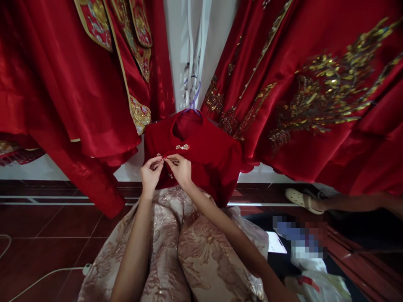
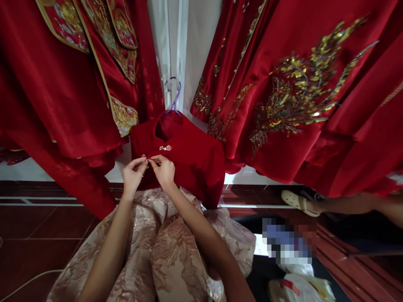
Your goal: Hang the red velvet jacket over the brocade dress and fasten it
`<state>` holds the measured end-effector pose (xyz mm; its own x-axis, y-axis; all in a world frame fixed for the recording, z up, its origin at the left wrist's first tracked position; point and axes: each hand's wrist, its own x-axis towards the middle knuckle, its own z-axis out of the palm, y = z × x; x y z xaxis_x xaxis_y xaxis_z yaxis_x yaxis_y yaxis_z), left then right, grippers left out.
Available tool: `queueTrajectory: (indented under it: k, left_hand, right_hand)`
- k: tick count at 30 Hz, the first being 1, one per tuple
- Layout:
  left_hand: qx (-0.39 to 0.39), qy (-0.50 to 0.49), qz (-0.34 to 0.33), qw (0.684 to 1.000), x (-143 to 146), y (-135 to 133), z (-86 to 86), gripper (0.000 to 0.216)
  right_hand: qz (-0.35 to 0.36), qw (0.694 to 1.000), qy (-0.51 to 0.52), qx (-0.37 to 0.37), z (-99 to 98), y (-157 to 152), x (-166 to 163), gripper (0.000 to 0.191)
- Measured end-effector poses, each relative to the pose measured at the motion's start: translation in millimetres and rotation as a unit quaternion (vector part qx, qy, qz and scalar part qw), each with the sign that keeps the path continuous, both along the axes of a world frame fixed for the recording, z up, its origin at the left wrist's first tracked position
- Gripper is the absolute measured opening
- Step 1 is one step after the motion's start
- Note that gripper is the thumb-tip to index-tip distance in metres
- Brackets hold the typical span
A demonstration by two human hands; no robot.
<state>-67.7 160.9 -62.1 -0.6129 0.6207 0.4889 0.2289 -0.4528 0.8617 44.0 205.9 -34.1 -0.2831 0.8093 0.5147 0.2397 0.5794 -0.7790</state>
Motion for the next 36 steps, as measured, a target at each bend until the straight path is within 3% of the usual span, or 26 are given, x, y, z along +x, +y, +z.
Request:
queueTrajectory:
  k: [6,11,22,25,29,32,36]
  left_hand:
    - [-0.015,0.01,0.02,1.0,-2,-2,3.5,0.023]
    - [-0.042,0.032,0.0,0.999,-7,-2,3.9,0.024]
    - [-0.055,0.168,-0.049,0.983,-32,6,10.7,0.018]
    - [-0.031,0.142,0.012,0.989,-18,1,-0.1,0.022]
    - [-0.034,0.055,0.167,0.984,22,-8,-36.1,0.023]
    - [-0.116,0.141,0.171,0.968,44,-13,-56.6,0.017]
    - [-0.213,0.219,0.18,0.935,57,-17,-58.5,0.037]
  right_hand:
    - [-0.031,0.999,-0.024,0.033,-2.4,-6,0,0.019]
    - [-0.052,0.998,-0.023,0.039,-5.0,-3,-1,0.019]
    - [-0.072,0.992,-0.08,0.066,2.5,1,-2,0.015]
    - [-0.033,0.986,-0.152,0.067,9.8,1,9,0.02]
    - [0.042,0.977,-0.204,0.036,12.9,0,47,0.029]
    - [0.054,0.975,-0.217,0.004,7.3,-1,78,0.029]
    - [0.067,0.968,-0.241,-0.025,-10.7,-4,92,0.023]
